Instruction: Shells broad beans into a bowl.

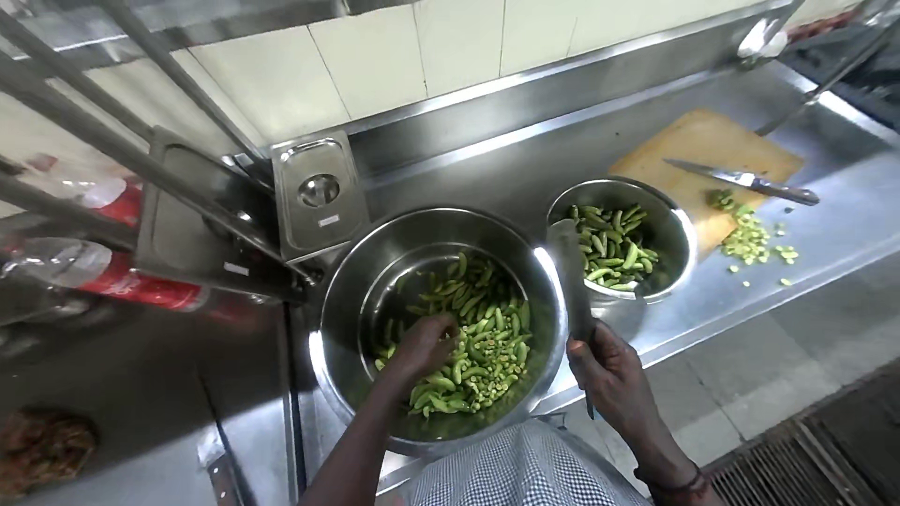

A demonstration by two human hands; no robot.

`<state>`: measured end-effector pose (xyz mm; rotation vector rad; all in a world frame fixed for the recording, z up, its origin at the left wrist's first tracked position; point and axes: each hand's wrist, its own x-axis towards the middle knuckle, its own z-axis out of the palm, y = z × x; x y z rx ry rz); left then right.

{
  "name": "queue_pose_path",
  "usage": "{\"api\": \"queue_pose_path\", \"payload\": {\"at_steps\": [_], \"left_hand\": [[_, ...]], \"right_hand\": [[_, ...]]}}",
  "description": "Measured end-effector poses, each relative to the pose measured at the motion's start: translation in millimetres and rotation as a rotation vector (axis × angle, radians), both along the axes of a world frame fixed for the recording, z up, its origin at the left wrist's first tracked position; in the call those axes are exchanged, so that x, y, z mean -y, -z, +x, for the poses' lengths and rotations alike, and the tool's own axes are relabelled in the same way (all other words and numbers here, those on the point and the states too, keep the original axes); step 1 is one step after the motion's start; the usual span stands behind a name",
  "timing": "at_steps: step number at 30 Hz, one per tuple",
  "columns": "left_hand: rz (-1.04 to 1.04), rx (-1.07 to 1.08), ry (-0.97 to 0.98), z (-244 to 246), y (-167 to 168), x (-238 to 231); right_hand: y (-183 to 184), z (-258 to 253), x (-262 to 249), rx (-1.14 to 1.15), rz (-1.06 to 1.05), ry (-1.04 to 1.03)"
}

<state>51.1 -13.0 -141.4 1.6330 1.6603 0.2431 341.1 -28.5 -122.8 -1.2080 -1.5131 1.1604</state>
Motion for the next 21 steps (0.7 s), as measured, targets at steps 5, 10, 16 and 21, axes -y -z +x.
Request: {"api": "queue_pose_path", "payload": {"at_steps": [5, 10, 16, 21], "left_hand": [[0.176, 0.255, 0.04, 15, -27, 14], [0.294, 0.395, 0.088, 37, -46, 31], [0.375, 0.409, 0.113, 41, -50, 35], [0.427, 0.398, 0.073, 43, -46, 38]], "right_hand": [[-1, -12, -4, 0.125, 0.012, -0.121], [-12, -30, -7, 0.177, -0.016, -0.234], [-18, -42, -8, 0.221, 0.011, -0.264], [-14, -43, -7, 0.233, 0.055, -0.251]]}}
